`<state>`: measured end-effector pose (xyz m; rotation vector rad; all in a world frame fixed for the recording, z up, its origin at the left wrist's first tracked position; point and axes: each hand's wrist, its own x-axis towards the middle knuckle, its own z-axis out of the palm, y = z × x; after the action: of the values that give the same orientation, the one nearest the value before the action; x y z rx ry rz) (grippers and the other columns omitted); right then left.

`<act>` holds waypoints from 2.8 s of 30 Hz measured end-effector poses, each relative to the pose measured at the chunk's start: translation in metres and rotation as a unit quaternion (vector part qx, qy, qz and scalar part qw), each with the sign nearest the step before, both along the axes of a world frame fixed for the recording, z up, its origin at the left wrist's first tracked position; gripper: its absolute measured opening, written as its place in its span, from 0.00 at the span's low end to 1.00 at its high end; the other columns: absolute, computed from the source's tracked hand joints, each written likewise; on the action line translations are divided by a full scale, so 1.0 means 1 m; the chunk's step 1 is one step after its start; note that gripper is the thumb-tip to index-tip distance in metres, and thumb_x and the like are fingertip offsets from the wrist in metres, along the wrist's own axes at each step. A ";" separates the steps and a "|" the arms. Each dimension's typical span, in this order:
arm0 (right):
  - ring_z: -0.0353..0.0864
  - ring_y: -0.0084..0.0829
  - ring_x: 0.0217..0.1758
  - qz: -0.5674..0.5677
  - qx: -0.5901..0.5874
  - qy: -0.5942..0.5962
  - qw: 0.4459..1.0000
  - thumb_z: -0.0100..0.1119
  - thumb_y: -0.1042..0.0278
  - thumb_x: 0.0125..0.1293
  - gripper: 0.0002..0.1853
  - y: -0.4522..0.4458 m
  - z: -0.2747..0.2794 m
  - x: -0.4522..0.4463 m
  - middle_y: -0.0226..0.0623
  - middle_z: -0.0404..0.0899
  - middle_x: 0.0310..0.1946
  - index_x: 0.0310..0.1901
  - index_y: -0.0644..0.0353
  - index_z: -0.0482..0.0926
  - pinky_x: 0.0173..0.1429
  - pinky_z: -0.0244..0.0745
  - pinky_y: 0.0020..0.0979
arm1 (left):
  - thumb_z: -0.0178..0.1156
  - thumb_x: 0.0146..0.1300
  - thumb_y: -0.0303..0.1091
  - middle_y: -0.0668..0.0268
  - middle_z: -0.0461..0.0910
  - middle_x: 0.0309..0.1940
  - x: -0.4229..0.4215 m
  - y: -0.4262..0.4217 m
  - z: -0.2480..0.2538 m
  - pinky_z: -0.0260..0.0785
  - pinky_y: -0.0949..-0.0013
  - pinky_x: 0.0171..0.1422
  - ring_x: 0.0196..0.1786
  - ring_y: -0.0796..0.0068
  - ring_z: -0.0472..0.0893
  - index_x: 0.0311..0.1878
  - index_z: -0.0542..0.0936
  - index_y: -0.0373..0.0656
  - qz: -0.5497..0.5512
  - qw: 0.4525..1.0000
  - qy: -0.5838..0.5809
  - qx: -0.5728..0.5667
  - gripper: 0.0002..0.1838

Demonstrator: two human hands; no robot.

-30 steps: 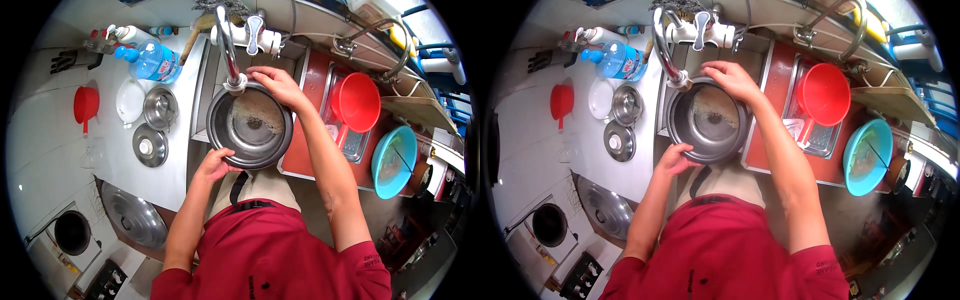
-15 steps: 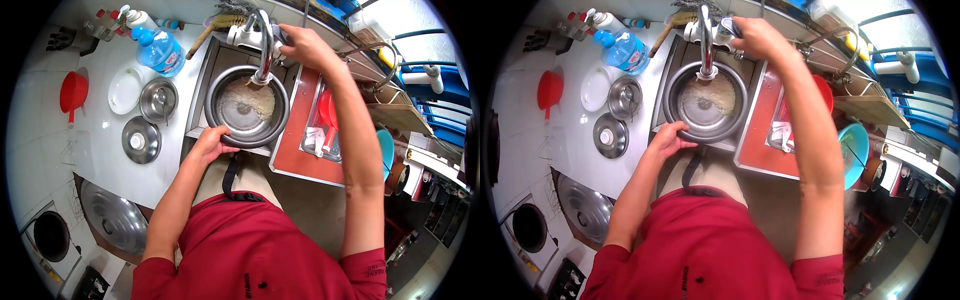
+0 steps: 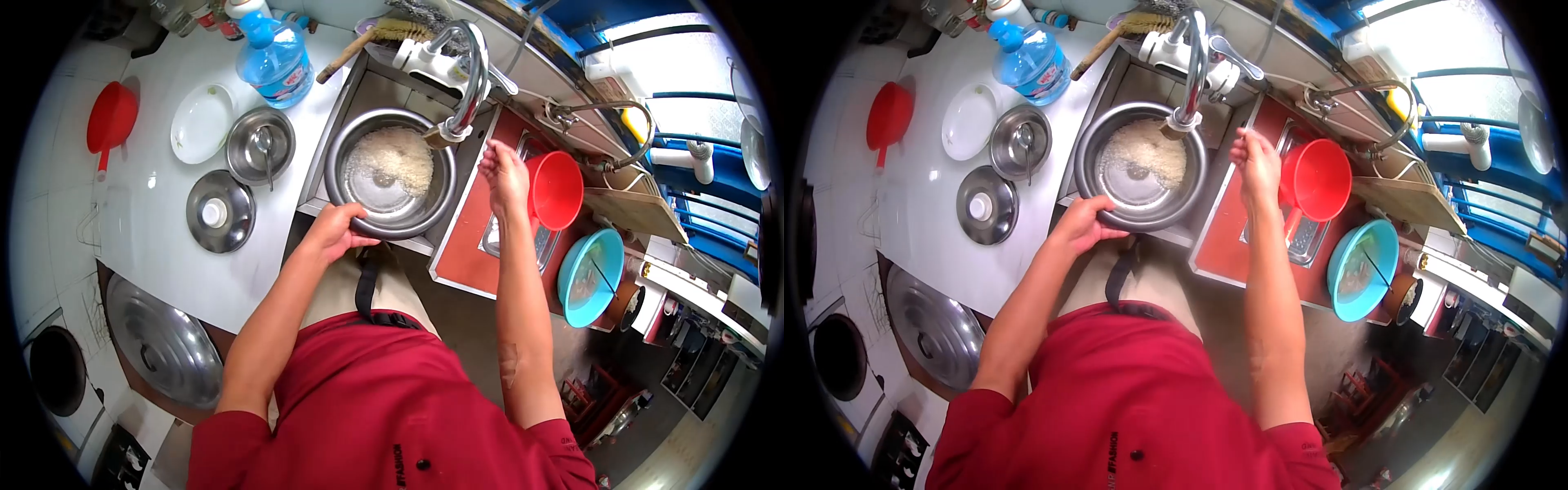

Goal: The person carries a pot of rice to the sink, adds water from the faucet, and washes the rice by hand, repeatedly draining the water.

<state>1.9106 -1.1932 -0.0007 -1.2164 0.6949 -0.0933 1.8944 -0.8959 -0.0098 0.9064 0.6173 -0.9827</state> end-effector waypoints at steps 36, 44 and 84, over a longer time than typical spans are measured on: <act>0.79 0.32 0.53 0.098 -0.221 0.069 0.968 0.58 0.68 0.64 0.32 0.036 -0.021 -0.056 0.46 0.74 0.57 0.69 0.63 0.59 0.57 0.71 0.29 | 0.53 0.59 0.25 0.50 0.79 0.43 0.006 -0.038 -0.030 0.80 0.50 0.45 0.44 0.54 0.82 0.44 0.73 0.31 0.034 0.999 -0.002 -0.031 0.11; 0.71 0.33 0.65 0.142 -0.373 0.070 0.914 0.53 0.67 0.69 0.25 0.045 -0.020 -0.049 0.47 0.71 0.62 0.67 0.62 0.64 0.66 0.64 0.33 | 0.53 0.58 0.25 0.49 0.77 0.40 0.008 -0.026 -0.036 0.80 0.49 0.45 0.41 0.54 0.81 0.43 0.71 0.27 0.056 0.998 0.011 0.005 0.11; 0.76 0.49 0.48 0.382 -0.599 0.020 0.704 0.55 0.70 0.56 0.17 0.074 -0.045 -0.016 0.51 0.73 0.44 0.48 0.65 0.74 0.51 0.75 0.43 | 0.52 0.59 0.26 0.57 0.80 0.36 -0.008 -0.017 -0.033 0.82 0.57 0.41 0.38 0.63 0.83 0.45 0.73 0.33 -0.057 0.998 -0.009 -0.014 0.12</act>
<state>1.8950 -1.1190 -0.0457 -2.7046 0.0025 0.2270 1.8863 -0.9126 -0.0424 0.9333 0.5404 -1.0826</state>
